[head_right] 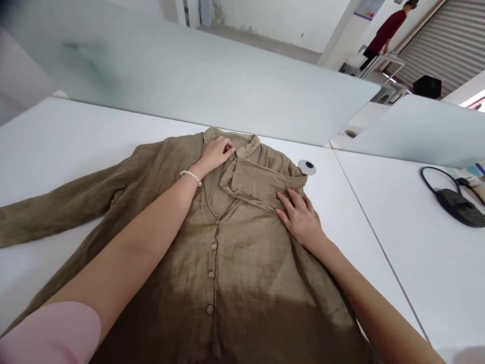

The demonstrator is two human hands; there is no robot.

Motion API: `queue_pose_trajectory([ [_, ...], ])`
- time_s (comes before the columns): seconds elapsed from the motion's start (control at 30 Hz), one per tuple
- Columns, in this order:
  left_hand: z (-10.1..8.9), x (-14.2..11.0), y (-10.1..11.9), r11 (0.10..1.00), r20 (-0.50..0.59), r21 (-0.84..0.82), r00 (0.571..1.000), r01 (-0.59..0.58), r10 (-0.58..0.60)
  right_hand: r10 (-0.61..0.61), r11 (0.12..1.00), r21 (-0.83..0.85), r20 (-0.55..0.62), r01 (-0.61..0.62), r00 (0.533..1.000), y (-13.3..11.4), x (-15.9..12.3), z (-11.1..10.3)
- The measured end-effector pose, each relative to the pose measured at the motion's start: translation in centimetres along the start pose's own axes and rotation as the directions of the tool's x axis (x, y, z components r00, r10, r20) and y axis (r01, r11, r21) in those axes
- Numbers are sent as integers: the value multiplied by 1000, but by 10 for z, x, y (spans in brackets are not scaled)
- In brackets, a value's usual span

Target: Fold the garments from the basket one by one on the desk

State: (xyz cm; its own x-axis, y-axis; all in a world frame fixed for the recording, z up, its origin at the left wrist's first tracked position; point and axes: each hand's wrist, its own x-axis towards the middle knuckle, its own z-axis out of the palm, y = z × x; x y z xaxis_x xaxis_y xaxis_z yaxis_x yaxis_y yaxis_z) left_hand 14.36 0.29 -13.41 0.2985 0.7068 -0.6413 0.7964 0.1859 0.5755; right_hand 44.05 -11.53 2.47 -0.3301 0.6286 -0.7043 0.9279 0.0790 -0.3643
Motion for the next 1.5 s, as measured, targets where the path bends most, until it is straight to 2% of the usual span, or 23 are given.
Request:
queue_pose_trajectory([
  [0.13,0,0,-1,1000,4,8,1000,-1,1,78,994,-76,18,-76,997,39,-7,-2],
  [0.23,1,1,-1,1000,6,16,1000,3,-3,111,992,-72,62,-106,992,51,-4,-12],
  [0.33,1,1,-1,1000,7,19,1000,3,-3,63,998,-7,57,-63,996,38,12,-32],
  [0.43,1,1,-2,1000,13,21,1000,4,-4,-45,996,73,-7,46,999,5,47,-52],
  [0.5,1,2,-3,1000,14,17,1000,2,-2,-88,986,141,-11,89,996,-21,76,-54],
  [0.57,2,3,-5,1000,8,10,1000,-8,8,-106,967,236,24,97,994,-45,104,-44],
  [0.67,3,4,-6,1000,-6,-2,1000,-30,30,-90,952,300,103,56,991,-76,132,-11],
  [0.77,4,4,-7,999,-25,-8,999,-39,39,-21,982,188,44,13,999,-96,139,19],
  [0.83,5,4,-7,999,-38,-14,998,-43,42,-8,991,135,-15,10,1000,-101,137,30],
  [1.07,5,1,-8,998,-65,-49,997,-51,48,-17,992,123,-10,18,1000,-99,137,31],
  [1.23,2,1,-9,997,-109,-64,993,33,-40,-73,988,132,-32,77,997,-91,139,34],
  [1.37,-11,11,-5,994,-7,-48,995,95,-96,-96,987,130,-28,98,995,-87,139,34],
  [1.5,-46,21,4,991,239,20,962,129,-130,-83,988,130,-28,86,996,-88,139,32],
])
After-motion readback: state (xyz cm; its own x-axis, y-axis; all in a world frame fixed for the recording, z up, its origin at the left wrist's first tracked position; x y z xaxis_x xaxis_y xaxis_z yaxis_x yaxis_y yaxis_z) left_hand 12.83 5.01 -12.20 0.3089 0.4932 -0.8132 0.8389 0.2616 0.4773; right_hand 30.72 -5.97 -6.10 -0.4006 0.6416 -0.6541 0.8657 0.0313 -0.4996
